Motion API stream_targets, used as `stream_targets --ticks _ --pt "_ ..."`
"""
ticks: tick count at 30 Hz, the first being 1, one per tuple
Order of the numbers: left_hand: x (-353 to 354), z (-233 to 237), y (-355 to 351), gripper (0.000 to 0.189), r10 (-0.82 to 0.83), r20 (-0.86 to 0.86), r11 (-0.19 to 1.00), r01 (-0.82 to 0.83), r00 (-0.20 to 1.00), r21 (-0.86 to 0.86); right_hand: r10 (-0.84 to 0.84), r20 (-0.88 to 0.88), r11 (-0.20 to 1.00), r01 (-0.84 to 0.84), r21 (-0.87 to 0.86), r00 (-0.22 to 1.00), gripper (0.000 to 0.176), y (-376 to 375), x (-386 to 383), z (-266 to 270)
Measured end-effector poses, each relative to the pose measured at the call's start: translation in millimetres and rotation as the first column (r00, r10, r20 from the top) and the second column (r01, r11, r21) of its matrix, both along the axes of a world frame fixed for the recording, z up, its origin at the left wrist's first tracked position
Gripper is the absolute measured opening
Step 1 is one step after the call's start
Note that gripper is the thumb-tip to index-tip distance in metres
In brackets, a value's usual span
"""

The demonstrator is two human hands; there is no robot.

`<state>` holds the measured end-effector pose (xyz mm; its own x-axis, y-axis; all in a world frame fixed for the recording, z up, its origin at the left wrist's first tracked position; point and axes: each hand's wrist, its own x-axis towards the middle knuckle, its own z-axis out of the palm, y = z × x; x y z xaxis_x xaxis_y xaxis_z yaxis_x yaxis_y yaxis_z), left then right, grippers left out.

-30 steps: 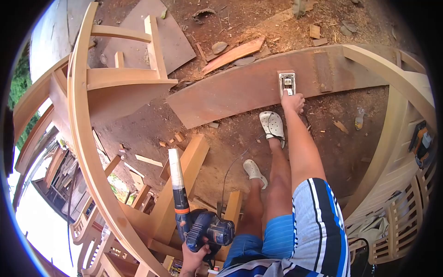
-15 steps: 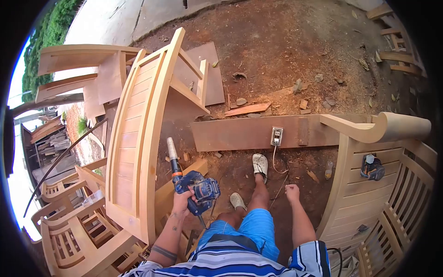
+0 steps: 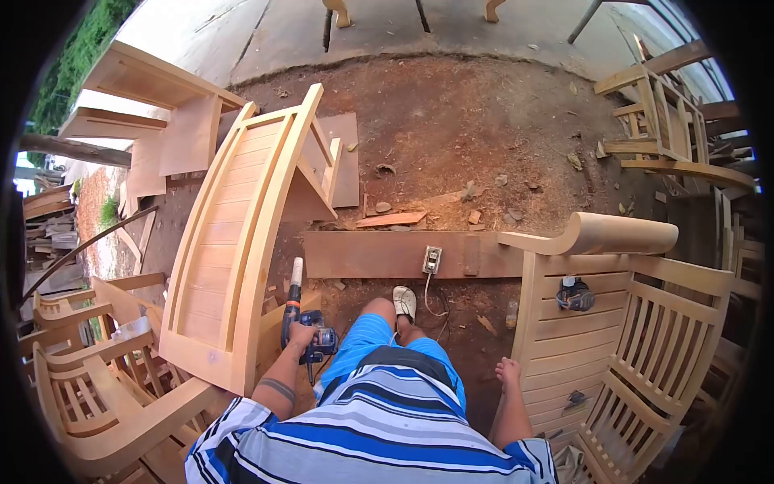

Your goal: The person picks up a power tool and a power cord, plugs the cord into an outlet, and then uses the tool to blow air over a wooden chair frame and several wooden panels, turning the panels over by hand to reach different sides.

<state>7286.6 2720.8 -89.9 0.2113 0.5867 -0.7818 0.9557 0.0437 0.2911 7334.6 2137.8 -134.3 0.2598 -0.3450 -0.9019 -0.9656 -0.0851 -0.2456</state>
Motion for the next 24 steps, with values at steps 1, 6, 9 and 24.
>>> stream_targets --ticks 1,6,9,24 --pt "-4.1 11.9 -2.6 0.011 -0.006 -0.012 1.000 0.006 1.000 0.003 -0.002 0.002 1.000 0.002 -0.007 1.000 0.023 -7.8 2.8 1.9" --pt "-43.9 2.3 -7.8 0.009 -0.020 0.064 0.999 0.022 0.998 -0.029 0.006 0.106 1.000 -0.003 -0.029 0.994 0.019 1.2 53.7 37.9" --pt "-53.1 -4.1 -20.5 0.018 -0.105 0.091 0.987 0.093 0.990 0.132 0.023 0.181 1.000 -0.025 0.012 0.983 0.020 21.5 101.3 39.6" --pt "144.0 -16.6 -4.4 0.045 -0.166 -0.135 0.982 0.151 0.977 -0.112 0.673 0.043 0.731 -0.673 0.108 0.738 0.020 159.6 476.6 -12.7"
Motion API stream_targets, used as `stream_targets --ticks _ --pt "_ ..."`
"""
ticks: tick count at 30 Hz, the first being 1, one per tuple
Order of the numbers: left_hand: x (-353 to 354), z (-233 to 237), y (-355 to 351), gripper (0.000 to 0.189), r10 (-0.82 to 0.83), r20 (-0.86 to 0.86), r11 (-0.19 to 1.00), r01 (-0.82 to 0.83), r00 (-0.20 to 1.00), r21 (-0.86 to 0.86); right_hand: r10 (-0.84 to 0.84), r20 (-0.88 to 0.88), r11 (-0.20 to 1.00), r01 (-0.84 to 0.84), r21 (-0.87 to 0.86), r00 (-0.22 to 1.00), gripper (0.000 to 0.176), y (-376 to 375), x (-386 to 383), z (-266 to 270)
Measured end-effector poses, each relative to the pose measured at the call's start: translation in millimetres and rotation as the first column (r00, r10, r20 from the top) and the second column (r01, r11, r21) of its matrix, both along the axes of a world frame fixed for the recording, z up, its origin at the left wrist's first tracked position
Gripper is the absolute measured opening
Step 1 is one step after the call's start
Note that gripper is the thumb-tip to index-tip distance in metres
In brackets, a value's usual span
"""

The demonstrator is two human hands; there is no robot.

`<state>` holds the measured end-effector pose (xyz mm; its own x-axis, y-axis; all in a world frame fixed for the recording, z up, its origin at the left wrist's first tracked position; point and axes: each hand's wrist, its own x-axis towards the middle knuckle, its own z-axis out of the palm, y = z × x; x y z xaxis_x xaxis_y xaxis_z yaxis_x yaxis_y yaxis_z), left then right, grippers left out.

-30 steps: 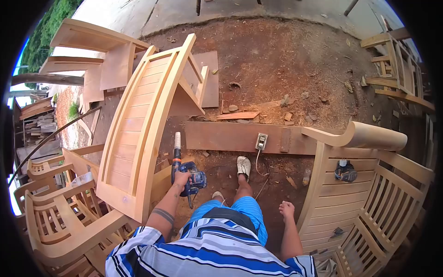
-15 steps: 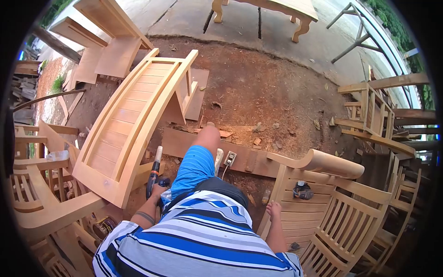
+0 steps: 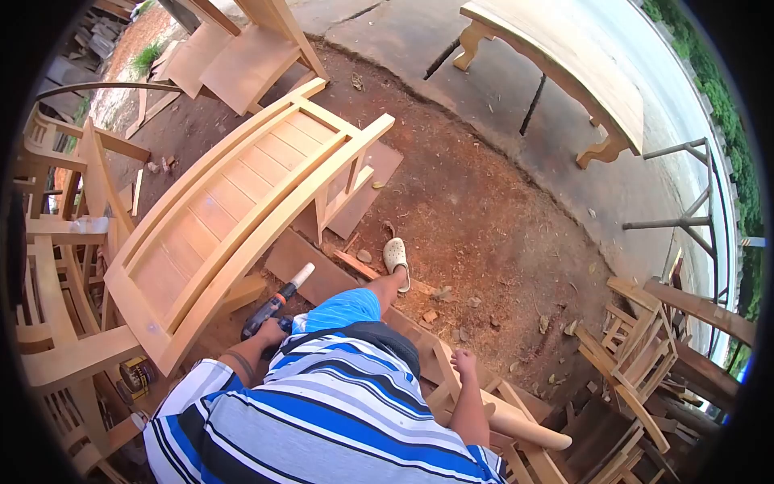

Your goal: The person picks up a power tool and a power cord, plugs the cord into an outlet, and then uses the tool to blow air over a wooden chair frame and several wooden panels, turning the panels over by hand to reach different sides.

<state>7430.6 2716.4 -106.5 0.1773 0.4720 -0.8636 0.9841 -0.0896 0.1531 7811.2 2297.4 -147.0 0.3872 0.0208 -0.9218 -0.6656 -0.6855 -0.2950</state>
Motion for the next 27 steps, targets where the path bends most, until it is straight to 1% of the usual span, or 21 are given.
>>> stream_targets --ticks 1,2,3,4,5,7,10,11,12,14,15,17,19,20,22,24,25,26,27 --pt "24.5 11.5 5.2 0.043 -0.031 -0.013 0.999 0.031 0.999 -0.013 0.042 0.113 0.999 -0.044 0.014 0.993 0.021 11.0 45.8 9.0" --pt "45.3 12.6 12.3 0.040 -0.068 -0.033 0.997 0.067 0.997 -0.028 0.080 0.222 0.996 -0.087 0.024 0.972 0.021 48.1 95.1 38.5" --pt "67.2 18.6 17.9 0.038 -0.054 -0.012 0.998 0.054 0.998 -0.028 -0.013 0.307 0.977 -0.052 0.205 0.951 0.023 64.7 143.8 52.4" --pt "88.1 20.9 23.5 0.037 -0.058 -0.022 0.998 0.058 0.998 -0.019 -0.083 0.408 0.969 -0.021 0.245 0.909 0.022 92.0 184.0 85.5" --pt "108.6 23.7 30.1 0.036 -0.070 -0.029 0.998 0.070 0.997 -0.008 -0.168 0.475 0.942 -0.001 0.337 0.864 0.022 112.6 219.1 115.3" --pt "142.1 24.4 42.8 0.036 -0.055 -0.031 0.998 0.055 0.998 0.013 -0.375 0.507 0.844 0.060 0.532 0.776 0.022 144.5 264.8 171.4" --pt "181.2 18.3 52.1 0.037 -0.032 -0.003 0.998 0.032 0.999 0.053 -0.320 0.591 0.888 0.016 0.460 0.741 0.022 166.1 296.9 192.3" --pt "188.3 17.1 50.7 0.037 -0.026 -0.001 0.998 0.026 1.000 0.063 -0.270 0.552 0.902 0.007 0.431 0.789 0.023 170.8 300.2 187.6" --pt "197.0 19.4 50.1 0.038 0.002 0.004 0.999 -0.002 1.000 0.040 -0.216 0.507 0.916 -0.006 0.400 0.834 0.024 169.4 302.0 169.1" --pt "213.8 34.2 50.4 0.039 0.054 0.003 0.999 -0.054 0.999 -0.007 -0.011 0.368 0.977 -0.069 0.203 0.930 0.025 158.9 296.4 131.5" --pt "215.8 33.4 45.1 0.038 0.085 0.021 0.996 -0.085 0.996 0.010 0.091 0.298 0.974 -0.147 0.173 0.950 0.029 146.5 289.3 115.4" --pt "219.3 33.3 33.4 0.037 0.147 0.056 0.987 -0.150 0.988 0.051 0.309 0.093 0.951 -0.310 -0.002 0.946 0.026 119.9 286.5 88.2" --pt "225.6 47.4 21.4 0.035 0.227 0.074 0.969 -0.233 0.971 0.083 0.355 -0.078 0.929 -0.360 -0.080 0.932 0.024 111.4 291.4 87.0" --pt "228.6 59.5 16.9 0.035 0.264 0.083 0.957 -0.271 0.961 0.099 0.338 -0.084 0.932 -0.346 -0.108 0.937 0.022 115.8 299.4 88.1" --pt "233.1 85.0 8.5 0.033 0.396 0.114 0.905 -0.408 0.911 0.120 0.308 -0.097 0.933 -0.321 -0.166 0.946 0.019 130.5 319.8 91.0" --pt "240.7 109.6 -1.5 0.031 0.519 0.141 0.839 -0.534 0.843 0.105 0.226 -0.126 0.974 -0.226 0.018 0.966 0.017 156.5 365.5 73.8" --pt "248.2 125.5 -7.0 0.030 0.551 0.133 0.816 -0.566 0.824 0.120 0.185 -0.151 0.980 -0.171 0.103 0.971 0.016 170.1 388.3 61.6" --pt "260.6 154.7 -6.5 0.029 0.579 0.122 0.795 -0.591 0.806 0.136 0.210 -0.043 0.973 -0.205 0.104 0.977 0.015 198.2 404.0 49.2" --pt "272.2 171.8 -7.0 0.027 0.604 0.108 0.775 -0.614 0.789 0.153 0.231 0.064 0.966 -0.237 0.102 0.971 0.014 238.7 418.3 36.4"
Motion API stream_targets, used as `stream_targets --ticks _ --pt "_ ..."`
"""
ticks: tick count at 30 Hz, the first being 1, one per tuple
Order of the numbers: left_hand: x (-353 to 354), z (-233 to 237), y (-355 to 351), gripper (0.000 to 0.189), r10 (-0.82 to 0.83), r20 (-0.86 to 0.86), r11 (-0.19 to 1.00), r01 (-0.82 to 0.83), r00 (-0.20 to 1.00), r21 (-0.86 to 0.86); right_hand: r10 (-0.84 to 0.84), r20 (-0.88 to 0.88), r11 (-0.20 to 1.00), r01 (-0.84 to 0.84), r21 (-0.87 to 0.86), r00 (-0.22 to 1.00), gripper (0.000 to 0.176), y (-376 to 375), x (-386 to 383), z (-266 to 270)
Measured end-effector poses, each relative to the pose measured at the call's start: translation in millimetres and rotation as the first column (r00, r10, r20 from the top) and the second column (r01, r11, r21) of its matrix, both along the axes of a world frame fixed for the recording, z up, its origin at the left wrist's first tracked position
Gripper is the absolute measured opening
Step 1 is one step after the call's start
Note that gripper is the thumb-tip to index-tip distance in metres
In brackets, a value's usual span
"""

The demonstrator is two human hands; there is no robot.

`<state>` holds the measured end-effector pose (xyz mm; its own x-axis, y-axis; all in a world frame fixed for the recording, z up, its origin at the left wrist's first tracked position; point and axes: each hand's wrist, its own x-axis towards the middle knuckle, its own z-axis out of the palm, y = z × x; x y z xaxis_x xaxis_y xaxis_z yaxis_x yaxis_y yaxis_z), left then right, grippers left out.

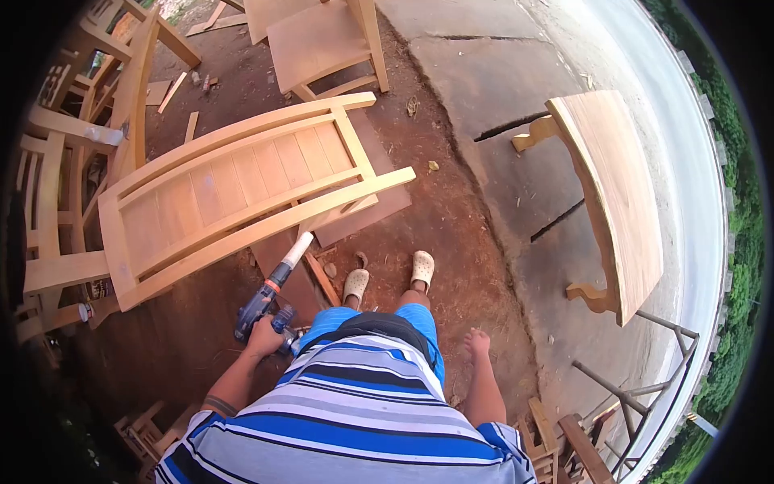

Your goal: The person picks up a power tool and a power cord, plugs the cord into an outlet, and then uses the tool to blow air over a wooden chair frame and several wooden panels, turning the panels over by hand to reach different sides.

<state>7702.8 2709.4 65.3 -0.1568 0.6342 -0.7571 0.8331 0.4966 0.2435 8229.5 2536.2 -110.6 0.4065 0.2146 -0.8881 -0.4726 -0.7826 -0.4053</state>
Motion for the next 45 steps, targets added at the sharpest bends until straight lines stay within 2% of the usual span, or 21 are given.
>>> stream_targets --ticks 3,7,9,11,13,17,19,20,21,24,25,26,27,28,30,33,36,40,42,44,45 --pt "32.4 40.3 -16.4 0.026 0.073 0.006 0.997 -0.073 0.997 0.006 0.324 0.280 0.903 -0.384 0.194 0.904 0.019 130.9 -0.2 -20.4" --pt "99.0 101.1 -9.7 0.024 0.163 -0.042 0.987 -0.164 0.986 -0.006 0.680 0.219 0.603 -0.704 0.375 0.699 0.036 273.7 -84.6 -33.9" --pt "133.8 129.9 -6.2 0.023 0.172 -0.040 0.985 -0.172 0.984 0.002 0.752 0.108 0.522 -0.687 0.505 0.651 0.036 311.4 -143.1 -30.0" --pt "160.2 148.8 -7.1 0.023 0.179 -0.042 0.984 -0.179 0.983 -0.009 0.799 0.052 0.487 -0.697 0.527 0.598 0.036 332.9 -194.8 -12.5" --pt "179.9 158.4 -13.9 0.025 0.192 -0.043 0.981 -0.192 0.980 0.004 0.847 0.127 0.366 -0.740 0.564 0.516 0.035 340.9 -234.3 -2.7" --pt "176.9 150.6 -35.0 0.023 0.493 0.016 0.869 -0.493 0.870 0.041 0.907 0.241 0.110 -0.745 0.658 0.346 0.034 337.3 -247.8 27.3" --pt "158.4 144.7 -50.0 0.020 0.645 0.048 0.757 -0.646 0.763 0.102 0.960 0.157 0.084 -0.775 0.627 0.231 0.033 333.3 -222.8 43.4" --pt "148.1 145.5 -56.7 0.018 0.688 0.061 0.714 -0.689 0.723 0.124 0.956 0.249 -0.014 -0.827 0.562 0.153 0.032 329.8 -204.9 33.5" --pt "136.7 146.5 -62.3 0.016 0.729 0.079 0.667 -0.731 0.680 0.143 0.950 0.280 -0.030 -0.856 0.516 0.136 0.031 324.5 -181.1 16.9" --pt "106.3 143.5 -74.5 0.012 0.800 0.156 0.539 -0.807 0.580 0.240 0.955 0.249 -0.181 -0.981 0.065 -0.159 0.036 318.5 -73.7 -40.1" --pt "98.3 144.8 -78.9 0.011 0.821 0.187 0.491 -0.834 0.540 0.252 0.890 0.275 -0.324 -0.929 -0.180 -0.364 0.040 319.5 -36.5 -40.7" --pt "91.4 146.1 -79.8 0.010 0.835 0.220 0.446 -0.854 0.505 0.267 0.875 0.306 -0.270 -0.902 -0.336 -0.376 0.040 315.1 3.9 -48.4" --pt "87.7 149.2 -77.2 0.010 0.838 0.260 0.413 -0.870 0.479 0.270 0.911 0.271 -0.170 -0.880 -0.443 -0.312 0.038 314.4 36.8 -47.0" --pt "85.2 154.4 -74.8 0.011 0.839 0.296 0.386 -0.882 0.457 0.271 0.916 0.305 -0.091 -0.875 -0.475 -0.261 0.032 311.4 73.4 -63.5" --pt "79.9 155.5 -74.7 0.013 0.822 0.359 0.378 -0.896 0.441 0.235 0.923 0.129 0.383 -0.902 -0.202 0.363 0.025 311.0 104.9 -47.1" --pt "78.2 141.0 -71.3 0.025 0.776 0.470 0.432 -0.897 0.422 0.093 0.725 0.007 0.689 -0.725 -0.018 0.689 0.019 320.1 85.5 2.4" --pt "85.7 126.8 -55.1 0.028 0.754 0.493 0.565 -0.812 0.434 -0.149 0.751 0.026 0.649 -0.745 0.156 0.660 0.024 343.5 31.6 10.8" --pt "103.5 124.4 -28.5 0.030 0.623 0.520 0.756 -0.619 0.584 -0.211 0.842 -0.026 0.517 -0.790 0.329 0.539 0.028 384.8 -90.6 25.8" --pt "107.4 124.8 -12.6 0.026 0.567 0.414 0.821 -0.525 0.712 -0.224 0.927 0.051 0.326 -0.864 0.384 0.372 0.038 401.1 -148.7 13.1" --pt "118.2 132.0 8.0 0.023 0.508 0.263 0.853 -0.435 0.820 -0.288 0.951 0.096 0.237 -0.890 0.389 0.295 0.040 413.3 -203.0 11.5" --pt "122.7 127.6 12.8 0.029 0.352 0.213 0.931 -0.316 0.911 -0.183 0.957 0.120 0.192 -0.887 0.420 0.263 0.040 414.9 -224.2 -7.9"
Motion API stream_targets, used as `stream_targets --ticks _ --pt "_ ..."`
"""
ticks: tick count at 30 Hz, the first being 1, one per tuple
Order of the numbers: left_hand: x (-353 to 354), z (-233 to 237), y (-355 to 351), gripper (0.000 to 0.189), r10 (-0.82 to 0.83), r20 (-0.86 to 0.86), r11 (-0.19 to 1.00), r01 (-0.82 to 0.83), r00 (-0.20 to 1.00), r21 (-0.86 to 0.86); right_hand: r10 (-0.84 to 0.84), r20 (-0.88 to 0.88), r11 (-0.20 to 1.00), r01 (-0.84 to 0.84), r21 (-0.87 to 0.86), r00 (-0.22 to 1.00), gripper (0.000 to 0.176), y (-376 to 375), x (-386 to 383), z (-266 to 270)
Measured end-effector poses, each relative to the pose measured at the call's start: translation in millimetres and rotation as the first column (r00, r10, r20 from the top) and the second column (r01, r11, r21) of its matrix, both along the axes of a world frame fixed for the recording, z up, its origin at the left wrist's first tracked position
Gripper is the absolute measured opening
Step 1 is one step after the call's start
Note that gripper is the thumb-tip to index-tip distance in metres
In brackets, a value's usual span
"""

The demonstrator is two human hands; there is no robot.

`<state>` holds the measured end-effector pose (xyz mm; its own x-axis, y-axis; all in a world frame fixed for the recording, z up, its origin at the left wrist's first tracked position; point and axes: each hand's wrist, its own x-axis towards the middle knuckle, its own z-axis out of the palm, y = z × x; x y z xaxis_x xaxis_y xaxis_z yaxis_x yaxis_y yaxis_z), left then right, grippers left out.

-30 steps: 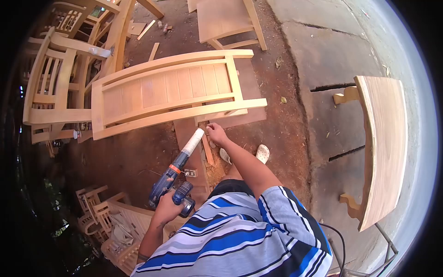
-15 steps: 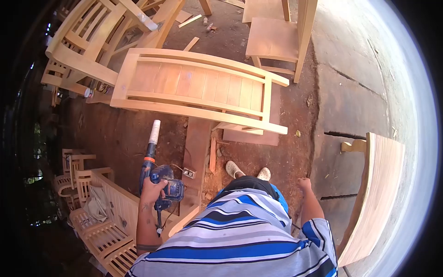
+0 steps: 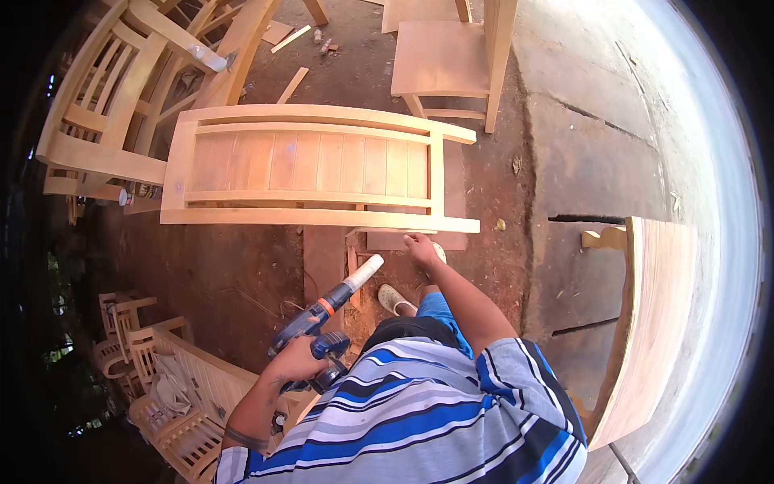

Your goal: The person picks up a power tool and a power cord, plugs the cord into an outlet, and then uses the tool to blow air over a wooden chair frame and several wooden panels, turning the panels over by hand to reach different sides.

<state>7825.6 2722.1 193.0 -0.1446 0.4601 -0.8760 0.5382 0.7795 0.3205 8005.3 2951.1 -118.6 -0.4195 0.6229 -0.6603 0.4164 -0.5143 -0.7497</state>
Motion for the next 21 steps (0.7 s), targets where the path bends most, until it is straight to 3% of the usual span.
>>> stream_targets --ticks 1,3,5,9,11,15,18,21 --pt "7.3 -1.6 9.4 0.032 -0.058 -0.041 0.998 0.058 0.998 0.006 0.037 -0.032 0.999 -0.036 0.036 0.999 0.040 5.7 -18.9 -18.6" --pt "27.3 7.5 27.0 0.036 -0.179 -0.121 0.984 0.178 0.976 -0.020 0.186 0.119 0.957 -0.207 0.201 0.975 0.038 10.5 -44.4 -25.6" --pt "41.6 24.8 53.8 0.034 -0.085 -0.135 0.993 0.072 0.987 -0.096 0.236 0.216 0.936 -0.281 0.210 0.948 0.034 12.1 -46.7 -32.9" --pt "52.8 34.9 91.4 0.029 0.069 -0.224 0.990 -0.094 0.972 -0.103 0.147 0.216 0.982 -0.169 0.086 0.965 0.030 21.3 -21.4 -62.8" --pt "51.0 33.0 99.6 0.027 0.156 -0.299 0.977 -0.192 0.941 -0.093 0.223 0.287 0.952 -0.271 0.139 0.932 0.027 26.3 3.8 -85.1" --pt "47.9 41.5 124.5 0.029 0.235 -0.344 0.943 -0.299 0.909 -0.145 0.191 0.365 0.981 -0.184 -0.056 0.911 0.025 51.3 56.1 -78.0" --pt "50.6 51.5 136.8 0.031 0.231 -0.277 0.935 -0.291 0.933 -0.201 0.082 0.213 0.964 -0.023 -0.266 0.974 0.025 60.7 64.6 -95.5" --pt "55.4 43.0 142.0 0.034 0.192 -0.193 0.927 -0.242 0.962 -0.288 -0.138 -0.129 0.864 0.056 -0.500 0.982 0.024 59.6 38.5 -105.5"
